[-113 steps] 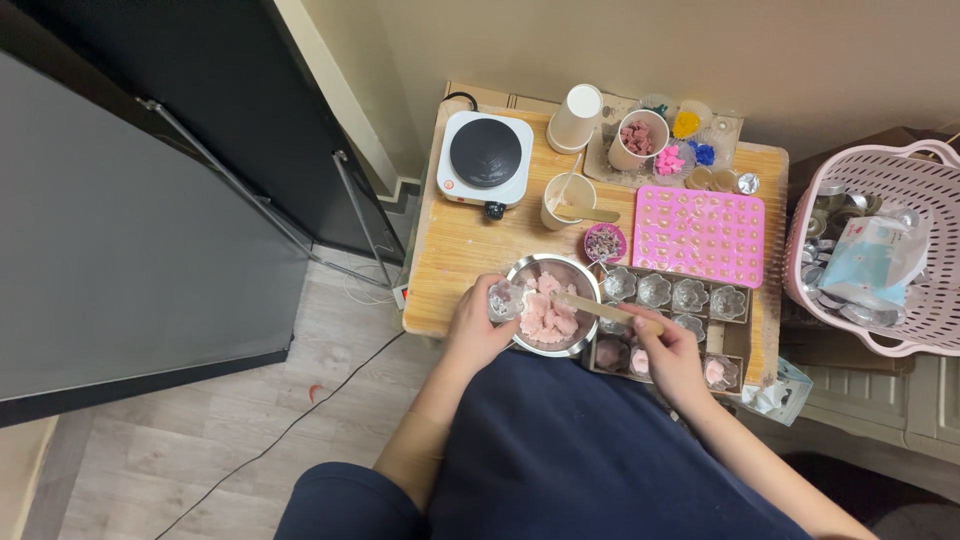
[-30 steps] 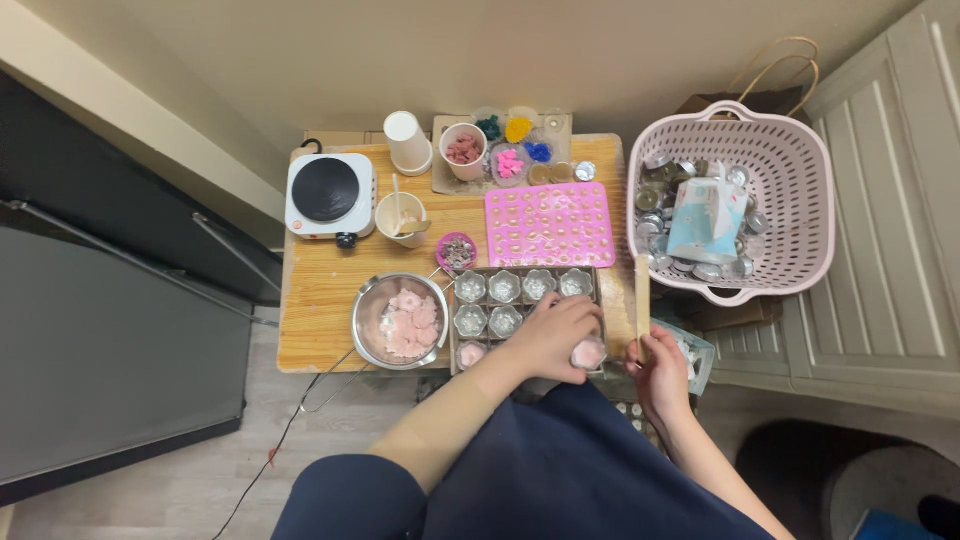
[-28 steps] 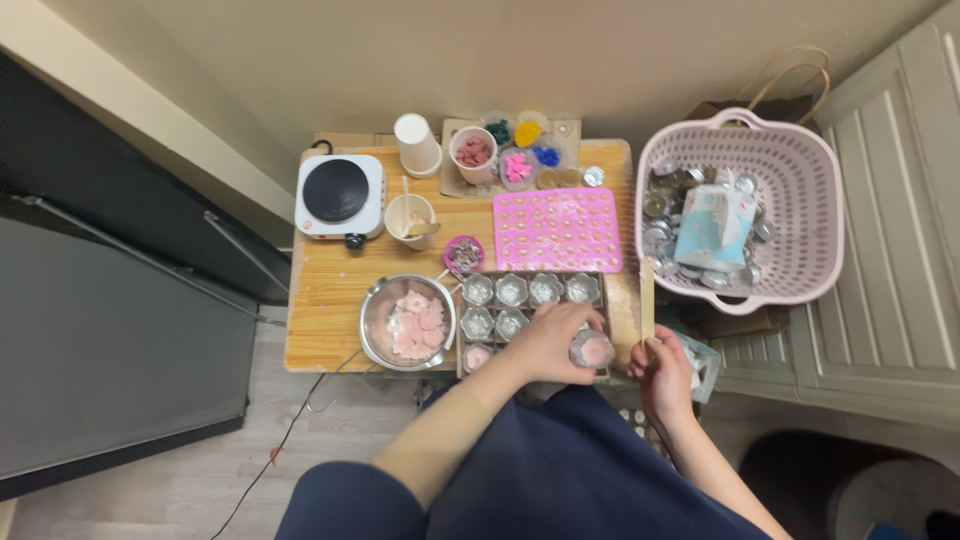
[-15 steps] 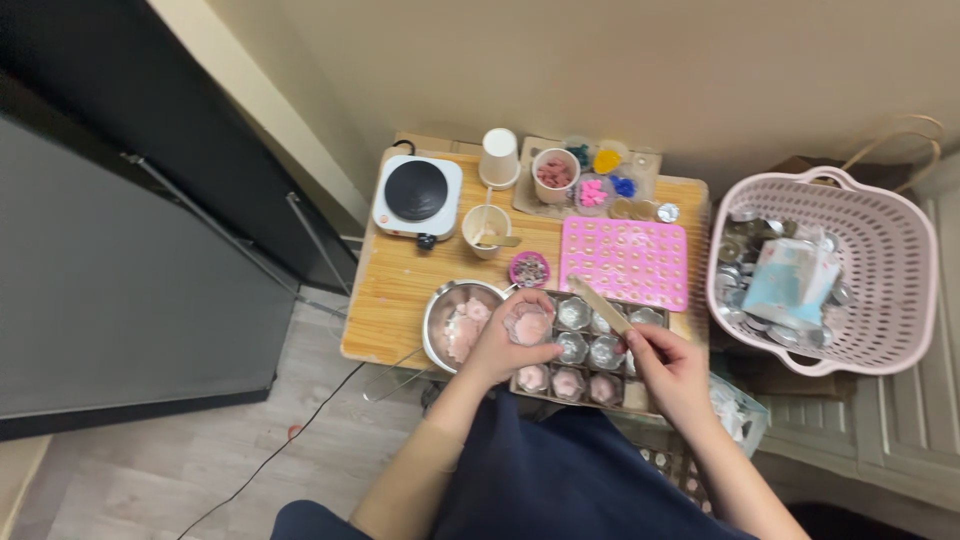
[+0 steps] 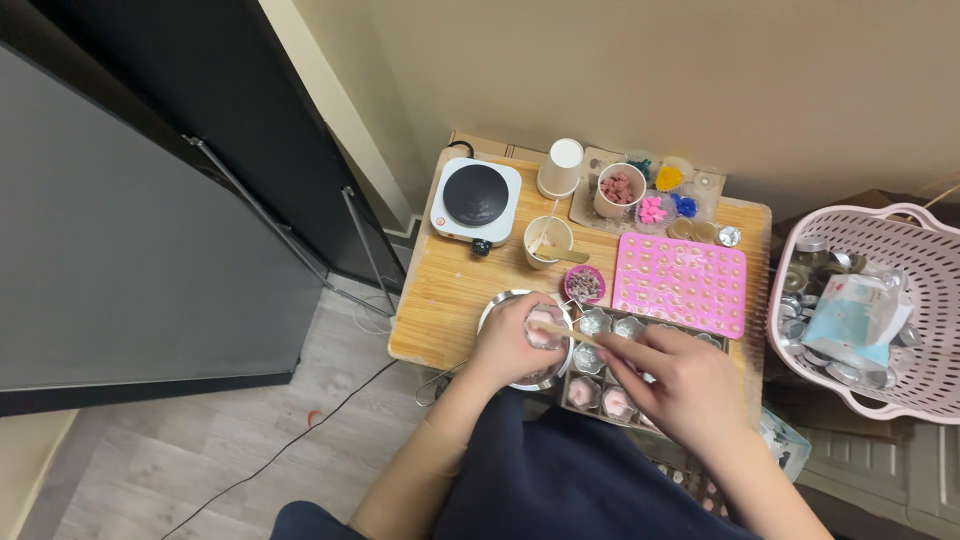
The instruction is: Preparing and mixing wax flakes with pigments or additives in a workshop setting.
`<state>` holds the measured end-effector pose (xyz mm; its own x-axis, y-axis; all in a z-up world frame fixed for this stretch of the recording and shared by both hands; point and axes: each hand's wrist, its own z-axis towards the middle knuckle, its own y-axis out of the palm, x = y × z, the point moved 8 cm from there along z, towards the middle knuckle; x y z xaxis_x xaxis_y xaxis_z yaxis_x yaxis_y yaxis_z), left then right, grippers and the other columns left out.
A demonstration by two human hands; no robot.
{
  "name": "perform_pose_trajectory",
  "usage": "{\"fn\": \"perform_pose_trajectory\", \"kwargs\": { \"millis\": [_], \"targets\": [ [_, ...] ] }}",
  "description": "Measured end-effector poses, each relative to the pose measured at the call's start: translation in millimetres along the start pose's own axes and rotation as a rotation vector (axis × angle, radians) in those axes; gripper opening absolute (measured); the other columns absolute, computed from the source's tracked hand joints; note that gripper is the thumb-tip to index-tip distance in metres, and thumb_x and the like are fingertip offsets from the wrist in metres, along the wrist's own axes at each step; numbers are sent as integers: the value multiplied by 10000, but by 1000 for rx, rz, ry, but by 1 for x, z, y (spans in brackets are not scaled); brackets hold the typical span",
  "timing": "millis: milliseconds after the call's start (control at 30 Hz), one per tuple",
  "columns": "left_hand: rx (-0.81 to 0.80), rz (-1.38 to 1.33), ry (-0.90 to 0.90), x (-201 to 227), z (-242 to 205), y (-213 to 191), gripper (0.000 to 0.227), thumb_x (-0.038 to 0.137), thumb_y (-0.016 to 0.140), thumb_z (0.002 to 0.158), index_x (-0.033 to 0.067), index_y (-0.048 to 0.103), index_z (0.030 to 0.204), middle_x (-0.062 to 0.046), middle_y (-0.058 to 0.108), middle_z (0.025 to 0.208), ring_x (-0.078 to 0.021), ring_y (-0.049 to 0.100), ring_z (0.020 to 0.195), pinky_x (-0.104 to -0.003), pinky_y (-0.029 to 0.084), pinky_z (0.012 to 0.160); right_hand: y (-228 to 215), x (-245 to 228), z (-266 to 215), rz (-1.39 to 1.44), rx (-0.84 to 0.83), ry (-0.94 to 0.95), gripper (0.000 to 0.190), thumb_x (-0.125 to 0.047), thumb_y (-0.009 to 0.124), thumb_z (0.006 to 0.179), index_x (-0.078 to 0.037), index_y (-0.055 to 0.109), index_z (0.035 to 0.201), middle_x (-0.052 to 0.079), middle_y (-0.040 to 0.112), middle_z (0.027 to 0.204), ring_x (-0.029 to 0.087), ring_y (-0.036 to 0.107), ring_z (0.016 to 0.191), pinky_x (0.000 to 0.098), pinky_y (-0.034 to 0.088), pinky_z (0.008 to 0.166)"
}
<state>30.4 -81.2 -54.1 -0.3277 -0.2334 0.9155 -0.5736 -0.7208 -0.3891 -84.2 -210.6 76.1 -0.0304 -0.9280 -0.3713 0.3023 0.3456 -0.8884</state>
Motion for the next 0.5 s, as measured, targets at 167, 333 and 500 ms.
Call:
{"fn": "perform_pose_trajectory", "kwargs": {
  "millis": [167,333,500],
  "targets": [
    [-28,-75,-70,-1,2,-10,490,203,888,610,88,677,1037,-85,773,956,-242,769,902,-342,595,809,11,-13,14,230,-82,0,264,-238,741,835,-159,773,1085,49,606,689,228,628,564,358,491,517],
    [-61,-117,-70,-5,7,-16,500,197,899,590,84,668,1018,-74,774,910,-210,775,853,-326,595,787,15,-11,15,509,-99,55,227,-167,705,842,-87,727,1053,61,685,853,214,690,736,314,534,651],
    [-129,-208,-62,-2,16,-10,484,187,889,613,79,664,1028,-55,768,897,-163,766,844,-306,593,776,30,-3,2,822,-50,93,295,-61,619,890,-33,683,1177,176,581,1226,285,588,1149,382,442,1026]
  ]
}}
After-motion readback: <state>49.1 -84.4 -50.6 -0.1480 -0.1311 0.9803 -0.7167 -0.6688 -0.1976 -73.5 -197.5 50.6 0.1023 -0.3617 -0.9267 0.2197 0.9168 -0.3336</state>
